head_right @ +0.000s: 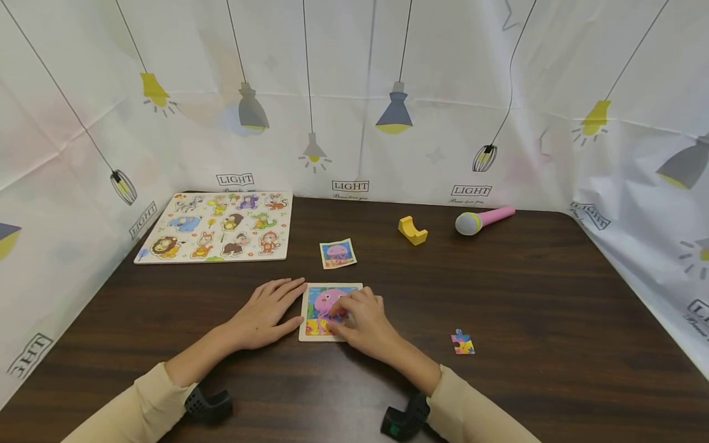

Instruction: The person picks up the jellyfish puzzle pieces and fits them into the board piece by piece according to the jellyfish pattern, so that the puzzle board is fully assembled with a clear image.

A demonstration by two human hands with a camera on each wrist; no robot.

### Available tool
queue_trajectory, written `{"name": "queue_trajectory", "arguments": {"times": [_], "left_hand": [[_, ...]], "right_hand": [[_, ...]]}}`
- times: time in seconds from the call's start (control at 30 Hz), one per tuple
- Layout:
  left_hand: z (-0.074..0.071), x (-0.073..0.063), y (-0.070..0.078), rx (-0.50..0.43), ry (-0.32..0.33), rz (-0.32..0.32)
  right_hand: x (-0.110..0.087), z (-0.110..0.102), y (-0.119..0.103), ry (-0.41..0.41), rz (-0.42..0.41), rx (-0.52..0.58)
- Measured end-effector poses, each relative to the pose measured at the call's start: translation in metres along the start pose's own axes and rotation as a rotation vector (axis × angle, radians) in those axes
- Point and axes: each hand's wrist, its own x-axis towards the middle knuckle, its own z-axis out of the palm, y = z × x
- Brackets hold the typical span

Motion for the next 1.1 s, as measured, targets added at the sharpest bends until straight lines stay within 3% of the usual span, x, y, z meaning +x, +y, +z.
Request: {"name": "queue_trajectory", "arguments": {"times": [0.27, 0.57, 1.1], "left_hand": [[0.001, 0.0, -0.001, 0.004, 0.006, 0.014], [0.002, 0.0, -0.001, 0.009, 0.006, 0.01], [0.001, 0.001, 0.001, 0.006, -0.01, -0.002]], "right_hand": [[-0.006, -0.01, 0.002, 0.028, -0.05, -0.01], [-0.02, -0.031, 0.013, 0.07, -0.033, -0.069], [-0.061, -0.072, 0.052, 0.246, -0.039, -0.218]]}}
